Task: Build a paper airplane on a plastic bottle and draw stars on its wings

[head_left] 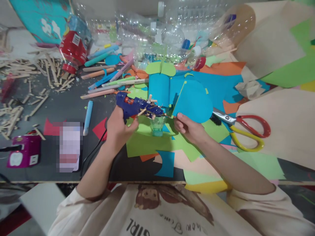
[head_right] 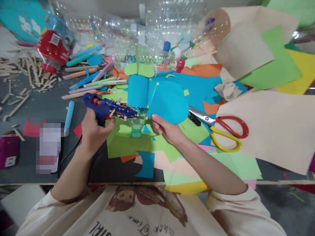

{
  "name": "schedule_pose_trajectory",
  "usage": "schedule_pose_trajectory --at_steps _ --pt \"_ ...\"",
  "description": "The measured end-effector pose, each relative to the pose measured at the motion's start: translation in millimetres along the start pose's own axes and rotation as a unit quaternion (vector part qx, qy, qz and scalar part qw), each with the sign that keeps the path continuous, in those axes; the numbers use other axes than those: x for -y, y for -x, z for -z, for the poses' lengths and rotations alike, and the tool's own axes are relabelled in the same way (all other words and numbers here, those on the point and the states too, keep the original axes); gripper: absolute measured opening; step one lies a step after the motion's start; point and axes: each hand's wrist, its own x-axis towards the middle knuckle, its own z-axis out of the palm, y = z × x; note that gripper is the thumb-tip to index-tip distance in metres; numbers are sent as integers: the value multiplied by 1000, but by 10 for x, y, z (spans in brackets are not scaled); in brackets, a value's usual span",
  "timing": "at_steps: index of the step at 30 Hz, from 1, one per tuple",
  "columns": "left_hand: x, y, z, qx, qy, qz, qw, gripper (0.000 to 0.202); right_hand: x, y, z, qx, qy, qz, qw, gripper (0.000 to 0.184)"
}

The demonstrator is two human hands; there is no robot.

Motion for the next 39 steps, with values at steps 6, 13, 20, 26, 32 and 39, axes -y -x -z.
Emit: schedule_pose_trajectory --at_steps 6,13,20,26,32,39 --pt "6 -3 -17 0 0 0 1000 40 28 4 -6 6 15 -2 1000 63" --pt "2 8 -13 -7 -4 -5 1000 40 35 10 -13 9 18 -10 1000 63" --pt "-14 3 -2 6 5 10 1000 39 24 14 -14 12 27 -17 999 64" --pt "-18 -3 7 6 15 13 1000 37 24 16 -13 11 42 -19 999 64" --pt "-2 -2 16 11 11 29 999 32 48 22 -4 42 76 -25 996 67" --pt "-12 -2 15 9 19 24 1000 35 5 30 13 58 85 -15 995 66"
